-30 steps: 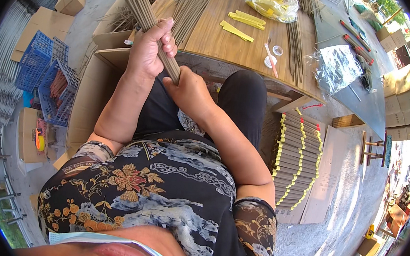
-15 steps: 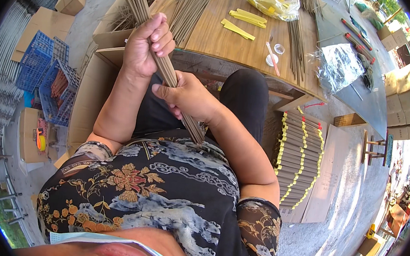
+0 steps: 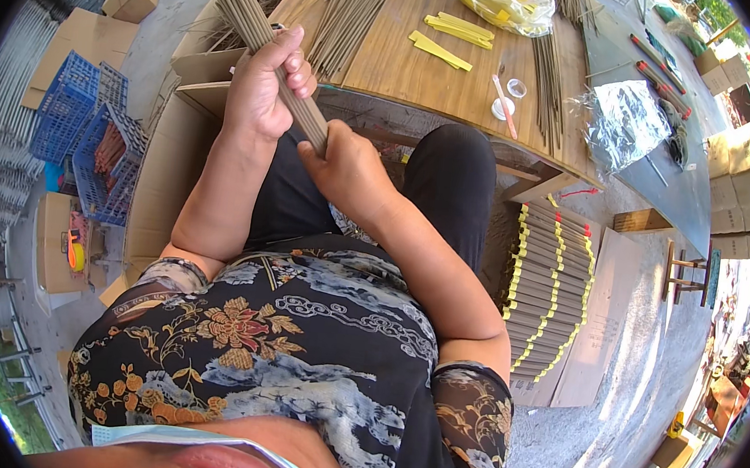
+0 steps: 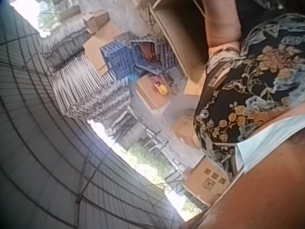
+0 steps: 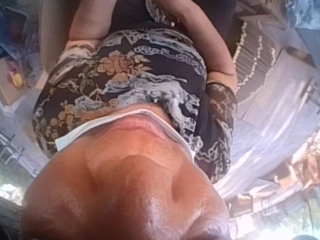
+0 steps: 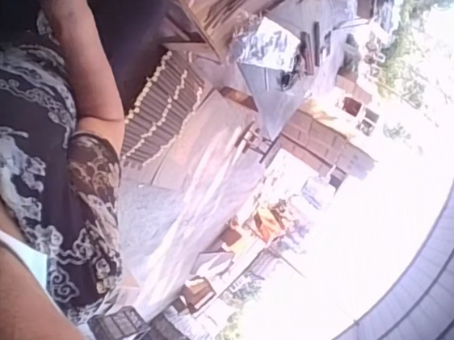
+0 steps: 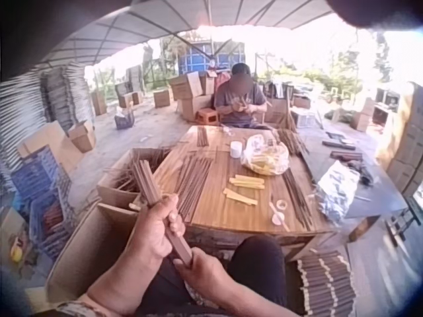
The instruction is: The person gathers thin wooden sticks from a cardboard box, aligns them into a bundle, wraps a yellow paper strip around the bundle, and secures it with a small adhesive tab. The person repeats this process to create multiple bundles.
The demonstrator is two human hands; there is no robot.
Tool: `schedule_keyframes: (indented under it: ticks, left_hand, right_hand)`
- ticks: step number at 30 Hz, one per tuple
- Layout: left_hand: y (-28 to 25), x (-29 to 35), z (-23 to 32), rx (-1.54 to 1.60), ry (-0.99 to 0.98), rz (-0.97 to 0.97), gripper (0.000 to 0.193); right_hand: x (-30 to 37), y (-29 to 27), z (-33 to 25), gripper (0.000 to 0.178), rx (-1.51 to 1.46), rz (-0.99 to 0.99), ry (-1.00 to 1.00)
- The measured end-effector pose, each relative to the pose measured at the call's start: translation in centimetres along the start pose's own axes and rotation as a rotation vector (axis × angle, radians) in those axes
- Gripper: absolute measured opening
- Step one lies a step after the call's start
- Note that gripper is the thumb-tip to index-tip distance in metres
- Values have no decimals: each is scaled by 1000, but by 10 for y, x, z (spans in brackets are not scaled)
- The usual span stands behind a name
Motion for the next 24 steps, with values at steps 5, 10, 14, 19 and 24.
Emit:
schedule_keyframes:
  ticks: [5, 10, 14, 19, 24]
  left_hand:
    - [12, -1, 4, 227, -22, -284, 13]
    - [-9, 0, -7, -4, -22, 69, 19]
    - [14, 2, 5, 263, -28, -374, 20]
    - [-11, 0, -2, -77, 1, 87, 20]
    - [3, -1, 2, 195, -17, -230, 16]
  right_hand:
    - [17, 25, -1, 22, -676, -393, 414]
    - [1, 5, 13, 22, -42, -42, 57]
    - [19, 29, 2, 20, -712, -412, 467]
    - [2, 5, 11, 29, 10, -18, 61]
    - [14, 26, 5, 22, -588, -364, 377]
Point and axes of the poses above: each hand's wrist, its own x-axis away from the middle knuckle, its own y-axis out of the palm, z = x × y, the point moved 9 cm from there along -x, towards the middle knuckle, and after that the axes turned 11 degrees about -x, right-handed, at the moved point
